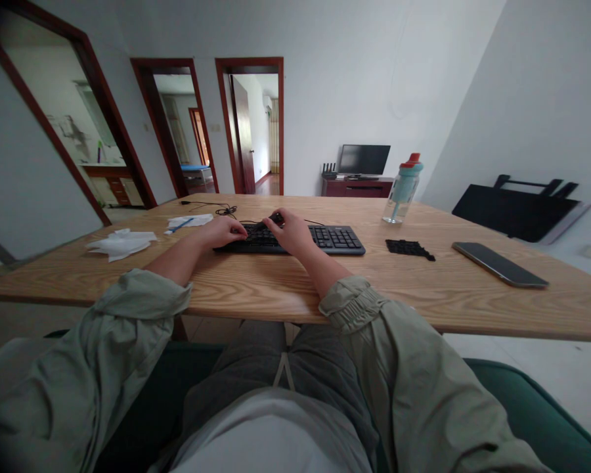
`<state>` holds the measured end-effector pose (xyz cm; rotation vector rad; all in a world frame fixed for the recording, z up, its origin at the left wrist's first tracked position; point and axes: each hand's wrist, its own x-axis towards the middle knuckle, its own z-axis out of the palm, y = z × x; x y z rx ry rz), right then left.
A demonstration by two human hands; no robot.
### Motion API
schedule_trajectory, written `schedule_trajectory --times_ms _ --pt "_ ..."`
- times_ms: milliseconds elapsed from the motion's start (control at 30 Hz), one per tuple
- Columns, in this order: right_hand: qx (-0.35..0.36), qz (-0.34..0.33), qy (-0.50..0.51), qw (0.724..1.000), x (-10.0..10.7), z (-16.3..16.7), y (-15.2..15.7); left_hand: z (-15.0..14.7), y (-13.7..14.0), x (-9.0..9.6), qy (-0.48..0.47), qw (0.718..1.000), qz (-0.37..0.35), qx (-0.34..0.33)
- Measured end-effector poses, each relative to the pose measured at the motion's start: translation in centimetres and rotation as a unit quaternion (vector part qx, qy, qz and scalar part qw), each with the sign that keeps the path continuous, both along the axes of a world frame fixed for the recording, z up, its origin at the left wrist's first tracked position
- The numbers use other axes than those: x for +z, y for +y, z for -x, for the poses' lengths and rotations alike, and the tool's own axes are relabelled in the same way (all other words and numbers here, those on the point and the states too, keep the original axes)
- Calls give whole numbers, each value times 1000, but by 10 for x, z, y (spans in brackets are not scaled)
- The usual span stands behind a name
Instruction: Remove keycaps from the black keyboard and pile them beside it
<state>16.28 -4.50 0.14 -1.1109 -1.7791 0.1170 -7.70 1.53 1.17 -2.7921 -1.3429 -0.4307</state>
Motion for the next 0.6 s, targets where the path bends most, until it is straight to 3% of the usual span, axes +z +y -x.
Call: schedule_trajectory --times_ms 600 --pt "33 -16 -36 999 -1 6 -7 -5 -7 4 0 1000 6 18"
